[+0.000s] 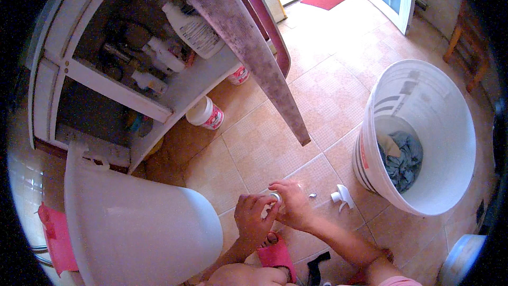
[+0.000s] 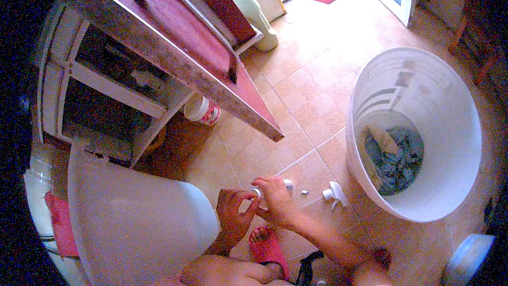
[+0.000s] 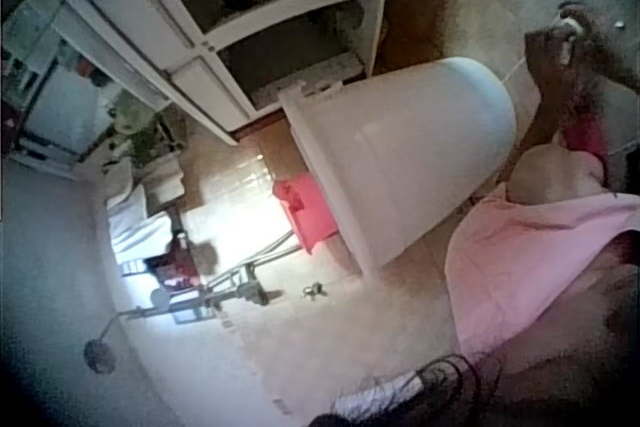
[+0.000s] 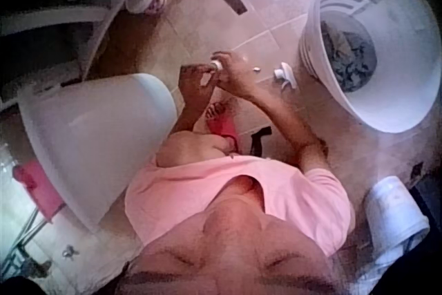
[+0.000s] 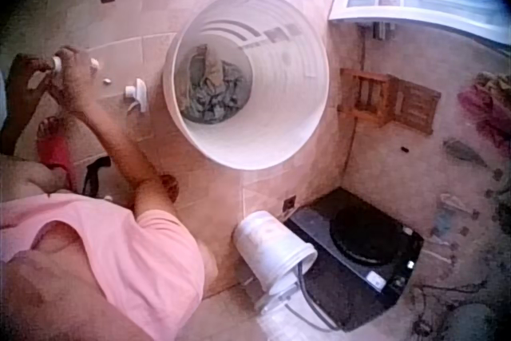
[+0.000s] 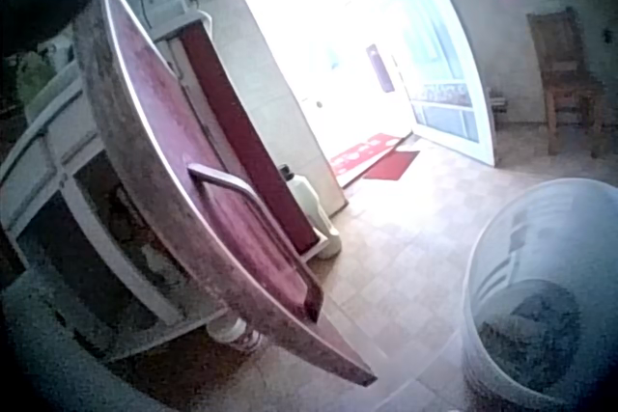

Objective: The person assembles a white spray bottle by hand, attaching the nozzle and pump mechanism. They then pick up a grey cloth from a white bucket and wring it out.

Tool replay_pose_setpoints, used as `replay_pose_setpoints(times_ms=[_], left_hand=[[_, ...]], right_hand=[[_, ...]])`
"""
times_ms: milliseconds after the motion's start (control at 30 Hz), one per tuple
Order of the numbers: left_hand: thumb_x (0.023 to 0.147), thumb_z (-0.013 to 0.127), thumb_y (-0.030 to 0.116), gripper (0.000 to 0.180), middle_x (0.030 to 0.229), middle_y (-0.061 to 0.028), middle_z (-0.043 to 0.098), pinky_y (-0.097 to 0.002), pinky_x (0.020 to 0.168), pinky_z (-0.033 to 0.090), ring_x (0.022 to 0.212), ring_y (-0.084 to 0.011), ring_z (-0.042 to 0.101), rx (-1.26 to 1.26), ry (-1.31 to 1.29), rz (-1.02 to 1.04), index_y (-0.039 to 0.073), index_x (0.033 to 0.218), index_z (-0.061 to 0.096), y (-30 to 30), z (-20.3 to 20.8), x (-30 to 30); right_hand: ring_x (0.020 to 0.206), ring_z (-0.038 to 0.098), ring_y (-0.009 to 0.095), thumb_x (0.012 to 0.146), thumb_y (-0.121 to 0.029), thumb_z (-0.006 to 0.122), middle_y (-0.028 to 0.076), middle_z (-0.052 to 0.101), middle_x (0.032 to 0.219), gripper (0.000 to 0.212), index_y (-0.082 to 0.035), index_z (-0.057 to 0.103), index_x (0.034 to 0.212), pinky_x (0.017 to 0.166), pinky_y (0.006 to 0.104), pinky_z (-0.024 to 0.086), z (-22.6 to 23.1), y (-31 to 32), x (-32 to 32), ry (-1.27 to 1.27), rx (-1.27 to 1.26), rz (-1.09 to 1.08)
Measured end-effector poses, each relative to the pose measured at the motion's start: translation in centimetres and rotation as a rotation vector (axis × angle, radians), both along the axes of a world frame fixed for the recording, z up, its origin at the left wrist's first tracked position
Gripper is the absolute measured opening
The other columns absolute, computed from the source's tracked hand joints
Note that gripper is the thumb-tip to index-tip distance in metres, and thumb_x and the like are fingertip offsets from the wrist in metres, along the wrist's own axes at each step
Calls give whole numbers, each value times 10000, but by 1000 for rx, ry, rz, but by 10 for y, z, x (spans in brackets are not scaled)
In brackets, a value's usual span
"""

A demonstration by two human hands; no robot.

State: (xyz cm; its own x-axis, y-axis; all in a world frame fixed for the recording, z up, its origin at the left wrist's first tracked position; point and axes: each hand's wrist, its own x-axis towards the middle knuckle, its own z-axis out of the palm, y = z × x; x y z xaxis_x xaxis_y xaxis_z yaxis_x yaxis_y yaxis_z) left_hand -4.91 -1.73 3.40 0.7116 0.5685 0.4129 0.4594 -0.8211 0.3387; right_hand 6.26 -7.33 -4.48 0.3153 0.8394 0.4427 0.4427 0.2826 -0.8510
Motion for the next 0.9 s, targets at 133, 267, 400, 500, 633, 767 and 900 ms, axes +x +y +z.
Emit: replay_pose_setpoints(times_ms=[133, 267, 400, 500, 633, 767, 900], left_hand=[[726, 682, 186, 136, 757, -32, 579, -345, 634, 430, 717, -229, 536, -78, 80, 15, 121, 800, 588, 0, 8, 2], [730, 676, 191, 141, 750, -48, 580, -356, 633, 432, 726, -243, 541, -217, 152, -18, 109, 799, 586, 8, 11, 4], [724, 678, 193, 145, 752, -59, 582, -367, 640, 434, 731, -255, 544, -194, 197, 30, 104, 795, 588, 4, 19, 7], [728, 674, 184, 130, 749, -57, 585, -365, 634, 433, 717, -254, 540, -176, 198, 45, 102, 788, 594, 3, 23, 5], [743, 661, 161, 104, 745, -57, 584, -363, 628, 432, 710, -255, 536, -189, 187, -56, 93, 786, 594, 13, 20, 6], [743, 649, 136, 97, 757, -70, 579, -371, 672, 435, 740, -276, 537, -249, 165, -191, 86, 796, 585, 23, 18, 7], [738, 645, 122, 108, 764, -76, 572, -368, 694, 436, 749, -279, 535, -255, 194, -335, 84, 810, 573, 35, 12, 7]], right_hand=[[970, 474, 333, 667, -112, 687, 134, 518, 1028, 440, -40, 484, 1051, 847, 423, 378, 0, 3, -6, 10, -28, 27], [942, 468, 339, 665, -121, 692, 133, 513, 987, 425, -41, 487, 1029, 821, 425, 375, -9, 5, -7, -45, -3, 2], [923, 467, 344, 672, -129, 690, 137, 508, 986, 433, -43, 475, 1039, 807, 432, 376, -12, 6, -6, -59, -7, 22], [907, 466, 347, 673, -136, 692, 138, 504, 983, 454, -43, 463, 1054, 794, 435, 378, -9, 6, -7, -66, -2, 14], [905, 464, 345, 667, -142, 698, 138, 499, 975, 473, -43, 455, 1060, 787, 436, 379, -10, 6, -5, -92, 0, -8], [912, 463, 343, 652, -151, 705, 136, 494, 975, 492, -41, 454, 1061, 789, 437, 380, -9, 6, -3, -131, 8, -14], [944, 459, 335, 653, -175, 705, 131, 492, 1002, 500, -47, 464, 1072, 825, 438, 375, -9, 5, -2, -173, -35, -10]])
